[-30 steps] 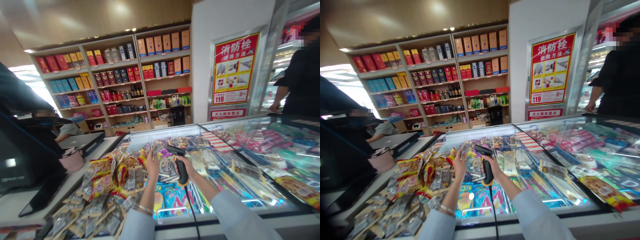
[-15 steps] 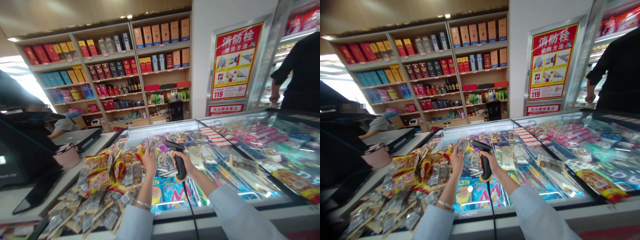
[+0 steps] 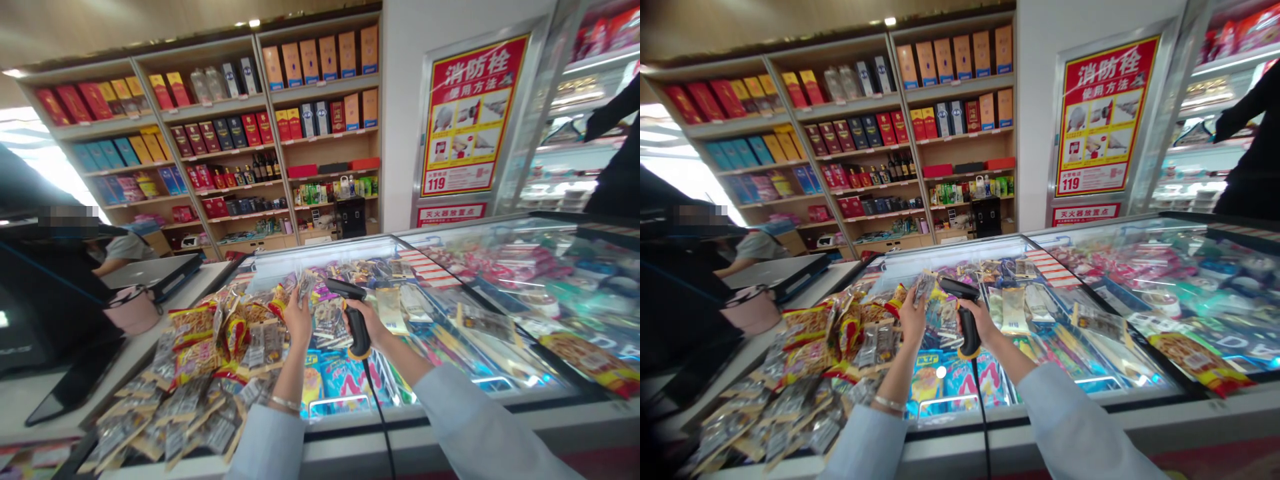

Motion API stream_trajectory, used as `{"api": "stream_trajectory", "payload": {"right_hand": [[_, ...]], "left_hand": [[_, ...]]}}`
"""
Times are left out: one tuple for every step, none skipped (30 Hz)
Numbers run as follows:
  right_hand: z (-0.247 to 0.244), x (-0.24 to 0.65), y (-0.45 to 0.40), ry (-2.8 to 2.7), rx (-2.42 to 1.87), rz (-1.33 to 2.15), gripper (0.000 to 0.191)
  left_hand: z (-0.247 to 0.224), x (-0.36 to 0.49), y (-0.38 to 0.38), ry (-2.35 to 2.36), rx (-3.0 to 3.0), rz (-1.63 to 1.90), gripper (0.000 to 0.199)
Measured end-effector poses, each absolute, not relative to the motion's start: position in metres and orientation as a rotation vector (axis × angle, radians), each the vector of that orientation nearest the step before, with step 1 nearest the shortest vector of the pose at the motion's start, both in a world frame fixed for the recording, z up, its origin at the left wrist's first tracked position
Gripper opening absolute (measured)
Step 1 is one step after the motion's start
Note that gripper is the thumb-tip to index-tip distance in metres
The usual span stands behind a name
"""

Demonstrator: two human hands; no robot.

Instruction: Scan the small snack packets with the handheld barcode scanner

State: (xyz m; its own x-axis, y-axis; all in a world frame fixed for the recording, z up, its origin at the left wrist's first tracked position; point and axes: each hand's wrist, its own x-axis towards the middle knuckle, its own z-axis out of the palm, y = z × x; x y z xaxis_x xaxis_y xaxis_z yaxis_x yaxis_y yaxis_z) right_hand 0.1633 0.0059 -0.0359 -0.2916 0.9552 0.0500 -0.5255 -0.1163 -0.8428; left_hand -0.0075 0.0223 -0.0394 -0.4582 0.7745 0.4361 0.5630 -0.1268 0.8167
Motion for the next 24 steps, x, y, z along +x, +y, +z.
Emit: {"api": "stream_trajectory", "payload": {"right_hand": [[-0.036, 0.163, 0.006, -0.955, -0.642, 1.667, 0.024], [-0.037, 0.163, 0.006, -0.953, -0.648, 1.672, 0.024], [-0.037, 0.162, 0.006, -0.948, -0.657, 1.678, 0.023], [-0.037, 0.162, 0.006, -0.939, -0.666, 1.686, 0.022], [-0.037, 0.162, 0.006, -0.930, -0.677, 1.696, 0.022], [-0.036, 0.162, 0.006, -0.923, -0.687, 1.708, 0.022], [-0.035, 0.162, 0.006, -0.920, -0.695, 1.720, 0.022], [-0.034, 0.163, 0.007, -0.918, -0.701, 1.728, 0.022], [-0.032, 0.163, 0.007, -0.915, -0.709, 1.734, 0.022], [-0.029, 0.163, 0.007, -0.907, -0.722, 1.737, 0.022], [-0.026, 0.163, 0.007, -0.898, -0.737, 1.737, 0.022], [-0.022, 0.162, 0.007, -0.888, -0.752, 1.733, 0.022], [-0.018, 0.162, 0.006, -0.880, -0.768, 1.731, 0.023], [-0.014, 0.161, 0.004, -0.878, -0.778, 1.734, 0.024], [-0.010, 0.159, 0.001, -0.881, -0.780, 1.738, 0.024], [-0.006, 0.158, -0.002, -0.885, -0.773, 1.741, 0.023], [-0.004, 0.155, -0.005, -0.888, -0.758, 1.745, 0.022], [-0.002, 0.153, -0.009, -0.887, -0.744, 1.754, 0.020], [-0.002, 0.150, -0.012, -0.885, -0.730, 1.764, 0.019], [-0.003, 0.146, -0.014, -0.882, -0.722, 1.776, 0.019], [-0.006, 0.142, -0.016, -0.878, -0.717, 1.789, 0.018], [-0.010, 0.138, -0.017, -0.875, -0.710, 1.801, 0.017], [-0.014, 0.134, -0.017, -0.871, -0.700, 1.810, 0.017], [-0.019, 0.129, -0.017, -0.867, -0.685, 1.820, 0.017]], "left_hand": [[-0.040, -0.008, 0.023, 1.938, 1.512, 1.623, 0.040], [-0.041, -0.008, 0.023, 1.942, 1.509, 1.615, 0.040], [-0.041, -0.007, 0.024, 1.950, 1.505, 1.607, 0.040], [-0.041, -0.006, 0.024, 1.961, 1.504, 1.595, 0.040], [-0.040, -0.005, 0.023, 1.973, 1.503, 1.581, 0.040], [-0.038, -0.004, 0.022, 1.985, 1.506, 1.567, 0.040], [-0.035, -0.003, 0.020, 1.995, 1.510, 1.555, 0.040], [-0.030, -0.002, 0.018, 2.005, 1.512, 1.548, 0.039], [-0.024, -0.001, 0.015, 2.013, 1.513, 1.546, 0.038], [-0.016, -0.002, 0.010, 2.015, 1.520, 1.555, 0.037], [-0.006, -0.005, 0.005, 2.013, 1.529, 1.576, 0.036], [0.005, -0.009, -0.001, 2.009, 1.541, 1.604, 0.035], [0.016, -0.015, -0.008, 2.003, 1.555, 1.641, 0.036], [0.028, -0.023, -0.016, 2.007, 1.557, 1.678, 0.037], [0.038, -0.034, -0.024, 2.020, 1.545, 1.721, 0.039], [0.048, -0.047, -0.033, 2.040, 1.526, 1.772, 0.043], [0.056, -0.061, -0.042, 2.094, 1.476, 1.841, 0.045], [0.061, -0.077, -0.051, 2.165, 1.428, 1.887, 0.047], [0.065, -0.094, -0.058, 2.243, 1.356, 1.934, 0.050], [0.066, -0.110, -0.064, 2.318, 1.293, 1.958, 0.052], [0.066, -0.125, -0.069, 2.385, 1.242, 1.972, 0.053], [0.064, -0.139, -0.073, 2.443, 1.205, 1.962, 0.053], [0.060, -0.151, -0.076, 2.498, 1.188, 1.921, 0.053], [0.055, -0.160, -0.077, 2.557, 1.193, 1.857, 0.051]]}}
